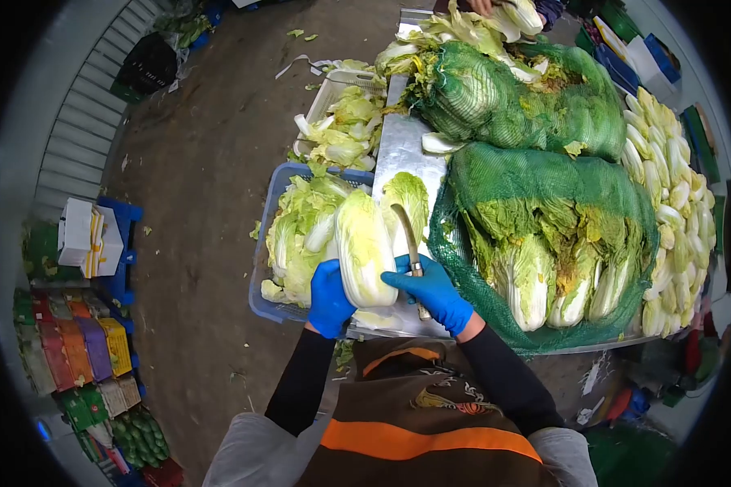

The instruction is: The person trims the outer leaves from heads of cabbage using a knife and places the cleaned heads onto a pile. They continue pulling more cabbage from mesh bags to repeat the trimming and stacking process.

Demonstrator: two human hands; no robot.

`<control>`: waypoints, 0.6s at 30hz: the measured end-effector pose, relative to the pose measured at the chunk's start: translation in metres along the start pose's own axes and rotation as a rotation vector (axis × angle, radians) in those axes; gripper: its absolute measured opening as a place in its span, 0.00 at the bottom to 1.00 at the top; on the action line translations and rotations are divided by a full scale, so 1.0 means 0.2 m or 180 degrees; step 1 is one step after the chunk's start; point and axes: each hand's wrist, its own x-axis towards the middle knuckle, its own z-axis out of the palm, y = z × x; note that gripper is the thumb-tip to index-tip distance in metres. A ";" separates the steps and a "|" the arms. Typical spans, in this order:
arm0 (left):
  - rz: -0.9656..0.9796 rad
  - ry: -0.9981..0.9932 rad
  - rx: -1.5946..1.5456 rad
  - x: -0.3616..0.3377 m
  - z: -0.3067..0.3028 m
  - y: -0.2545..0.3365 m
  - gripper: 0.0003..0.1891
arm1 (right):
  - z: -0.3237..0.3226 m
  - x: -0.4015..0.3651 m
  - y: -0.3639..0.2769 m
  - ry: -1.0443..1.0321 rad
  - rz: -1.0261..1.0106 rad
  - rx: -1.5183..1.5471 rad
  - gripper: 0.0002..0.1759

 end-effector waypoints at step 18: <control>0.0548 0.0516 -0.0686 0.05 0.06 -0.18 0.35 | 0.10 -0.16 -0.15 -0.0304 -0.0522 -0.0067 0.21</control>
